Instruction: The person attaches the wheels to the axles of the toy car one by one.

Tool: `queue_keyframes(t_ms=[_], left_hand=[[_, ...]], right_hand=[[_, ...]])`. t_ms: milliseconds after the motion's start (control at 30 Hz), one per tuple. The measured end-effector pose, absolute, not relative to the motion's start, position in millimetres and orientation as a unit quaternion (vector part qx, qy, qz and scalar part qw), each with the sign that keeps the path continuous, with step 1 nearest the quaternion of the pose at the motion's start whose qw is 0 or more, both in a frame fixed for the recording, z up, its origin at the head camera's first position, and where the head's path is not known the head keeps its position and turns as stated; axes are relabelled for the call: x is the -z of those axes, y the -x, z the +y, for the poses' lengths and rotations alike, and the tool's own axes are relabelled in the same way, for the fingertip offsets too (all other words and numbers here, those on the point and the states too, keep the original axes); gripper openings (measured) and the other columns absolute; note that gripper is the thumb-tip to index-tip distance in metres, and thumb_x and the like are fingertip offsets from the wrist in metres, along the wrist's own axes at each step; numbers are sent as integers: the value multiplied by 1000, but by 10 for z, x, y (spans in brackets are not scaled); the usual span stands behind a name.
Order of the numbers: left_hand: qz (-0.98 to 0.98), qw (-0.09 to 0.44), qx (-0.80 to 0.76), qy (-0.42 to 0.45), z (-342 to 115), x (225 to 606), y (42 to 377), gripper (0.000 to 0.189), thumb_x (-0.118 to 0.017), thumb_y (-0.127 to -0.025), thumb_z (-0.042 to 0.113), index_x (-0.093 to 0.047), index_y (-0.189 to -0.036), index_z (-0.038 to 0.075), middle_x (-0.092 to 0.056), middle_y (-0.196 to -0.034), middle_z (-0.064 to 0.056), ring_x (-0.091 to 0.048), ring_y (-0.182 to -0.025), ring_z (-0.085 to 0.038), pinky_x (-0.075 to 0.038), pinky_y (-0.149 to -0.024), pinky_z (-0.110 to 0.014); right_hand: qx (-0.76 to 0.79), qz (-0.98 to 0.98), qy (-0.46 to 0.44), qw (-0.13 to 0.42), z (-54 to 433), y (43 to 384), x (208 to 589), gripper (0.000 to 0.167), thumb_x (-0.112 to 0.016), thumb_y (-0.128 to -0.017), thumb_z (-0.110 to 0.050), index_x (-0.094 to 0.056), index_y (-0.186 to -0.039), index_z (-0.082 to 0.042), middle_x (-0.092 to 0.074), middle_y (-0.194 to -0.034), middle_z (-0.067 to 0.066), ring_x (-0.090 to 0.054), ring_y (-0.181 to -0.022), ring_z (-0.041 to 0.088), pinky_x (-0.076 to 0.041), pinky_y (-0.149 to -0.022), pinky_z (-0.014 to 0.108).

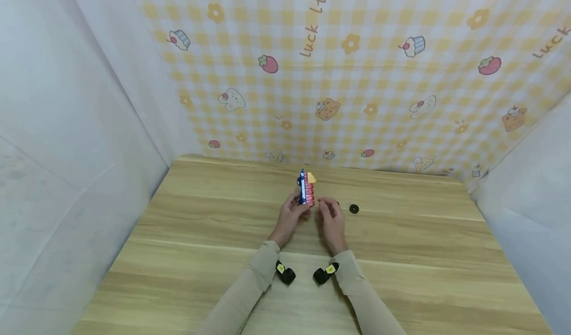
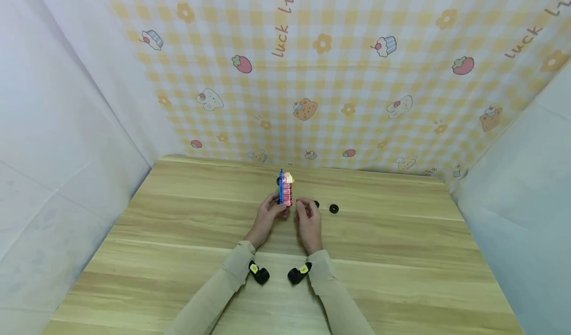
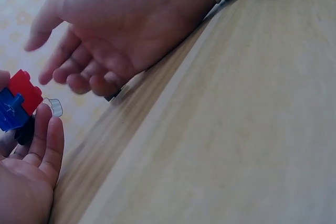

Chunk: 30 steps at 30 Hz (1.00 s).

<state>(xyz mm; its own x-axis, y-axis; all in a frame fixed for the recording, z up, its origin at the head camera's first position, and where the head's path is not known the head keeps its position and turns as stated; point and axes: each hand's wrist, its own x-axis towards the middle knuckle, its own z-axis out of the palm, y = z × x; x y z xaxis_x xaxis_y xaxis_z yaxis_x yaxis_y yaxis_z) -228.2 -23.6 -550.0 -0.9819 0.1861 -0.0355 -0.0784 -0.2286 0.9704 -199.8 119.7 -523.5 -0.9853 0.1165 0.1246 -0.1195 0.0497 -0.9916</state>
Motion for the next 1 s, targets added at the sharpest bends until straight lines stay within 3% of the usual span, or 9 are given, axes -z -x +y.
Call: queue_keyframes(t_ms=[200,300,467,633,867,1000], left_hand=[[613,80,-785,-36,-209,5571,2288,52,-60,-98,16,-42,-146,6,-60,-129,-17,-63,-101,-31,-56,-87,-34],[612,85,-785,-34,-217,5566,2299,53,-59,-99,13,-39,-147,4,-60,-127,-15,-61,-107,-39,-55,-91,-40],[606,95,-789,-39,-238,5494,2291,53,-57,-99,10,-37,-148,3,-59,-125,-13,-53,-115,-51,-50,-100,-52],[609,101,-785,-43,-260,5326,2218,53,-57,-99,10,-37,-147,1,-59,-122,-12,-55,-112,-48,-51,-99,-50],[606,94,-789,-42,-269,5271,2187,53,-57,-99,10,-37,-147,1,-59,-118,-9,-57,-105,-41,-53,-93,-45],[609,94,-786,-43,-279,5264,2183,52,-56,-99,10,-37,-146,1,-59,-117,-8,-57,-106,-44,-53,-93,-46]], right_hand=[[-641,-752,71,135,1335,2038,5433,23,-60,-100,-18,-65,-112,1,-59,-90,-3,-51,-79,9,-43,-70,20],[-631,-751,86,172,1462,2093,5554,21,-63,-99,-20,-66,-108,-1,-57,-88,-7,-50,-77,8,-41,-67,19],[-611,-751,80,237,1704,2146,5597,20,-67,-96,-17,-64,-106,0,-55,-89,0,-49,-78,10,-40,-69,18],[-550,-788,100,258,1944,2178,5586,25,-70,-91,-12,-62,-109,2,-56,-95,12,-48,-86,17,-38,-78,23],[-458,-860,131,182,2082,2190,5562,46,-75,-82,-19,-61,-121,1,-57,-111,18,-45,-106,33,-32,-94,44],[-406,-894,121,145,2074,2197,5575,46,-74,-82,-21,-62,-121,-1,-55,-114,18,-41,-112,37,-27,-101,53]])
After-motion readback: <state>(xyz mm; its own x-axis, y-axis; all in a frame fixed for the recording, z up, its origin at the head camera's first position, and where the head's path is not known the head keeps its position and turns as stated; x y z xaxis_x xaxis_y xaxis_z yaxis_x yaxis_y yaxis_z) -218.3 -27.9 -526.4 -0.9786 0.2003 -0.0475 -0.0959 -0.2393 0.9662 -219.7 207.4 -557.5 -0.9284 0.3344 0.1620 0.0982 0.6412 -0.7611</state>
